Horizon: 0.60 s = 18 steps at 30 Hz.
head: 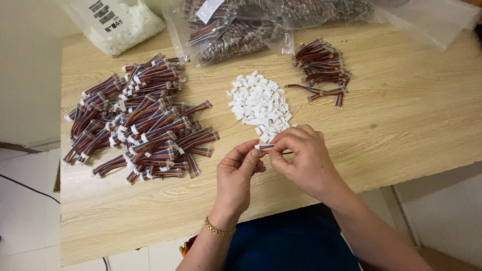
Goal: Assembling multi-colored wire bundles into white plastic connector housings by hand
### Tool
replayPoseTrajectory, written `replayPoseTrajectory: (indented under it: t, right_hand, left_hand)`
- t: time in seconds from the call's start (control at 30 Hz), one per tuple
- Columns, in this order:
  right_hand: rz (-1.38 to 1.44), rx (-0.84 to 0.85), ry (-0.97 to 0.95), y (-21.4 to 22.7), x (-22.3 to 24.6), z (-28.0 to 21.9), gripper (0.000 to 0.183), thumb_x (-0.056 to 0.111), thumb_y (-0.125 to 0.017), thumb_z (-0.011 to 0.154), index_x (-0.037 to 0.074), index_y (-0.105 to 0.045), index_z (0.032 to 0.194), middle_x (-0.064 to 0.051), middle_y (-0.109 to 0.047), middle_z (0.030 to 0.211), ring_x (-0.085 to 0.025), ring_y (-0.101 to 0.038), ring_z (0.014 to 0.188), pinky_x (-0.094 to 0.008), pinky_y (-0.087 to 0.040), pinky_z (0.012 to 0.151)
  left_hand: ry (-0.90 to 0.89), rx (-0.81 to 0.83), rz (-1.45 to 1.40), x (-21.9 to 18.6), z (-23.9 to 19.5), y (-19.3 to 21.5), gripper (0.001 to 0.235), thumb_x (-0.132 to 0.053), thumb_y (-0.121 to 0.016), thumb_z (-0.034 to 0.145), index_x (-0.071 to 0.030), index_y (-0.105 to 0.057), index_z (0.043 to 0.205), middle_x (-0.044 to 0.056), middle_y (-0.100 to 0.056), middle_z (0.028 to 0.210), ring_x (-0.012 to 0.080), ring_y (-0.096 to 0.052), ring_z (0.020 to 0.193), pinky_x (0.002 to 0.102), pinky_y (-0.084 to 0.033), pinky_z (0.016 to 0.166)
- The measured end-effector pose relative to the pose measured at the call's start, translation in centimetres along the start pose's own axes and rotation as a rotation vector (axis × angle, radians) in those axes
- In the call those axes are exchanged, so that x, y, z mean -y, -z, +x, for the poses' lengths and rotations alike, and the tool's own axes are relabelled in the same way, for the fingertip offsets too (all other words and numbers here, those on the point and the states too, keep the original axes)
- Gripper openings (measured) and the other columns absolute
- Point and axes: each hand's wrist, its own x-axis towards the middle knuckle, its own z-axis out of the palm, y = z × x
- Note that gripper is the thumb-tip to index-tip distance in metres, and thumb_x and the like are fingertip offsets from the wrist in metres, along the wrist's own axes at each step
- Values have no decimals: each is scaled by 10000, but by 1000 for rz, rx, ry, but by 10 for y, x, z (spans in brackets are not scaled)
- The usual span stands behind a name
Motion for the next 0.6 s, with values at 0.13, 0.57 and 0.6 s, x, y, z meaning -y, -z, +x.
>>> replayPoseTrajectory:
  t: [0.13,0.57,0.6]
  right_hand:
    - [2,-8,-13,3,3,0,155,128,-729,754,162,-635,636,5,-709,790,-258,-644,794,-353,-461,694]
    - [-20,11,4,1,2,0,116,150,-738,774,163,-671,679,-4,-710,825,-260,-627,813,-362,-474,701]
    - [-23,12,2,1,3,0,114,147,-733,777,160,-672,681,-2,-708,822,-258,-622,809,-364,-472,701]
  left_hand:
    - [24,3,-38,-2,-1,-1,252,-59,-638,900,45,-657,1129,149,-682,835,121,-615,638,280,-612,610]
    - [13,30,-32,-5,0,0,253,-65,-638,903,43,-649,1131,149,-672,835,127,-618,645,280,-607,619]
    - [4,33,-11,-5,0,0,251,-65,-641,901,42,-651,1128,153,-674,835,127,-618,645,281,-607,619]
